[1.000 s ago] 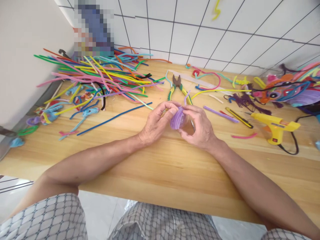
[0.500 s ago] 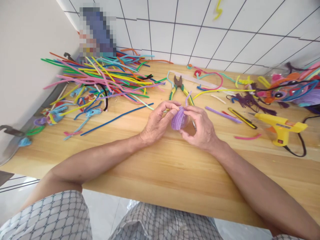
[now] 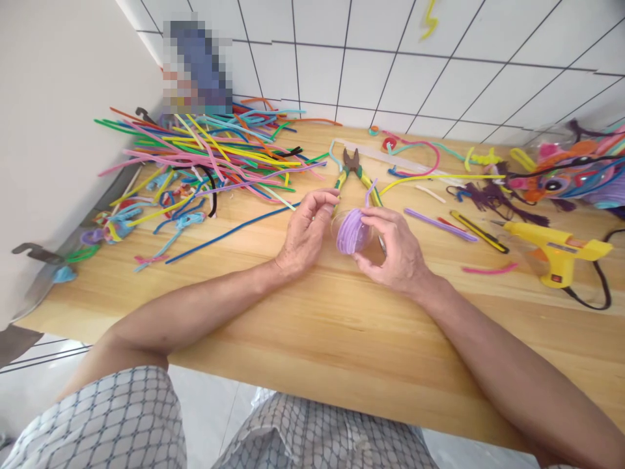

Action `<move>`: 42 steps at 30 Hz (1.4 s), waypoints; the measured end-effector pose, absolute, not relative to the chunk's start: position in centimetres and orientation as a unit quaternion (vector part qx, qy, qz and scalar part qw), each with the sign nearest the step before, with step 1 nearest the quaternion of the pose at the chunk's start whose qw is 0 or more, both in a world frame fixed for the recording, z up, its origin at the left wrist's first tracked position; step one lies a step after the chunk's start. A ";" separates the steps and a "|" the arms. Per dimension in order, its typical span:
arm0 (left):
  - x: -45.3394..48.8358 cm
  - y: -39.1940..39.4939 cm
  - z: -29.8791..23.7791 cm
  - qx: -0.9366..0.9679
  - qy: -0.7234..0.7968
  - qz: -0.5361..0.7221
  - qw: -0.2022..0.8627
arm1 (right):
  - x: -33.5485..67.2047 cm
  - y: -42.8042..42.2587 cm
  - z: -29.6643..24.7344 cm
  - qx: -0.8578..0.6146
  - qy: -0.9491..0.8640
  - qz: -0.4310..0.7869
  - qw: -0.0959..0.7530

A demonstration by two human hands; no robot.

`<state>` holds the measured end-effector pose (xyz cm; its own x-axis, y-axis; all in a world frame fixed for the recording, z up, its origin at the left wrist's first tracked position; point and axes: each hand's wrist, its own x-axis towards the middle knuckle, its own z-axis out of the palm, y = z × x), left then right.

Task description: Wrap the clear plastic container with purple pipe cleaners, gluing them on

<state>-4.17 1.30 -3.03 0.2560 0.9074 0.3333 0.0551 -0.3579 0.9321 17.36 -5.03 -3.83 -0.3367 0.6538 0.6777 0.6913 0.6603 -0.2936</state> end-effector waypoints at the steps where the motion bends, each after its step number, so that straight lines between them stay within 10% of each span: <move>1: -4.2 1.4 -3.2 0.665 0.367 0.486 0.432 | 17.4 -5.0 -3.8 -0.413 -0.817 -0.021 0.402; 42: -3.9 -0.3 -3.3 0.766 0.292 0.406 0.403 | 18.4 -5.0 -2.6 -0.478 -0.747 0.043 0.460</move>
